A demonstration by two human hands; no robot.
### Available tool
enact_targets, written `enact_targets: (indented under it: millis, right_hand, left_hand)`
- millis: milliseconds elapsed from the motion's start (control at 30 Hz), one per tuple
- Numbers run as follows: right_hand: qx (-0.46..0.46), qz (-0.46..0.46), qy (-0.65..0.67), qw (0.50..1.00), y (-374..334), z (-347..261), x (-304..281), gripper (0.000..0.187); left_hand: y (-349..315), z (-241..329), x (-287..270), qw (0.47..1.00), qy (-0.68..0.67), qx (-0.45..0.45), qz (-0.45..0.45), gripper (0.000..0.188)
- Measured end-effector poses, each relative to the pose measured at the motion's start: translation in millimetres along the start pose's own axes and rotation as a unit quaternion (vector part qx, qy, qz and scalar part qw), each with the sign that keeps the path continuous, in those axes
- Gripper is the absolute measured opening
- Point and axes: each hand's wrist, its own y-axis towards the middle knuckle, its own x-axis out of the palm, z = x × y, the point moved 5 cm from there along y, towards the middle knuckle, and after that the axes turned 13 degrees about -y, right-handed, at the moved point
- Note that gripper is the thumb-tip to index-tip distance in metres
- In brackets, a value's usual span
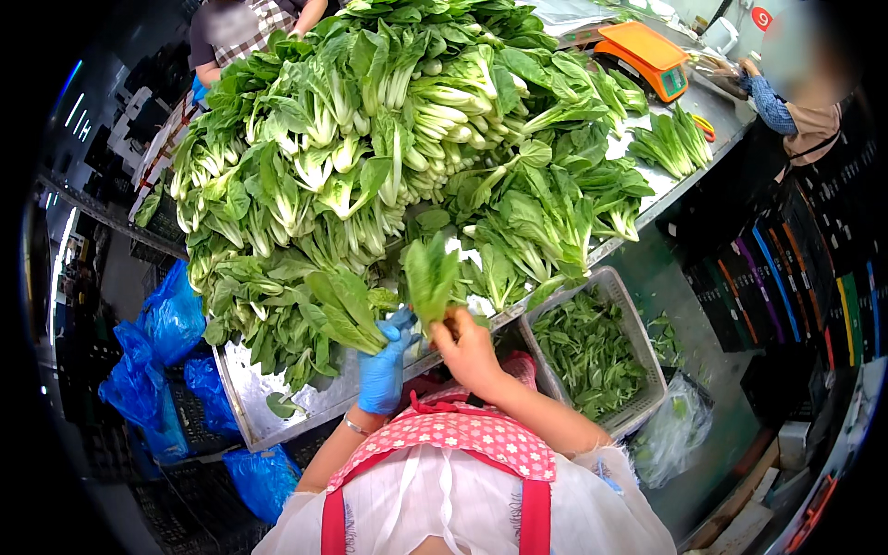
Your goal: The person processes bok choy by hand, trimming away damaged outer leaves from each bunch and placing the cleaned vegetables into a metal bin or onto a scale.
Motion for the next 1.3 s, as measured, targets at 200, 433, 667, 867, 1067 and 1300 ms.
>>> enact_targets:
  millis: [200,433,667,867,1067,1300]
  right_hand:
    - [-0.239,-0.077,-0.25,0.935,-9.5,-27.5,24.3,0.021]
    - [-0.146,0.105,-0.638,0.748,37.0,-8.7,-66.4,0.018]
    - [-0.143,0.137,-0.526,0.827,43.9,-19.3,-69.4,0.019]
    - [-0.175,0.178,-0.176,0.952,40.5,-25.7,-75.9,0.017]
    - [0.108,0.044,0.217,0.969,66.3,40.4,-74.3,0.017]
    - [0.146,-0.048,0.365,0.918,61.5,45.5,-55.7,0.024]
  left_hand:
    - [-7.1,10.4,-37.3,0.996,-0.004,-0.008,0.088,0.021]
    - [-5.4,28.3,-89.3,0.969,-0.197,-0.097,0.114,0.027]
    - [-1.5,16.0,-73.5,0.933,-0.291,-0.198,0.07,0.042]
    - [-4.4,16.0,-32.3,0.945,-0.256,-0.185,0.081,0.053]
    - [3.1,4.5,-19.5,0.942,-0.273,-0.189,0.045,0.052]
    - [2.1,4.4,-10.9,0.953,-0.221,-0.204,0.046,0.056]
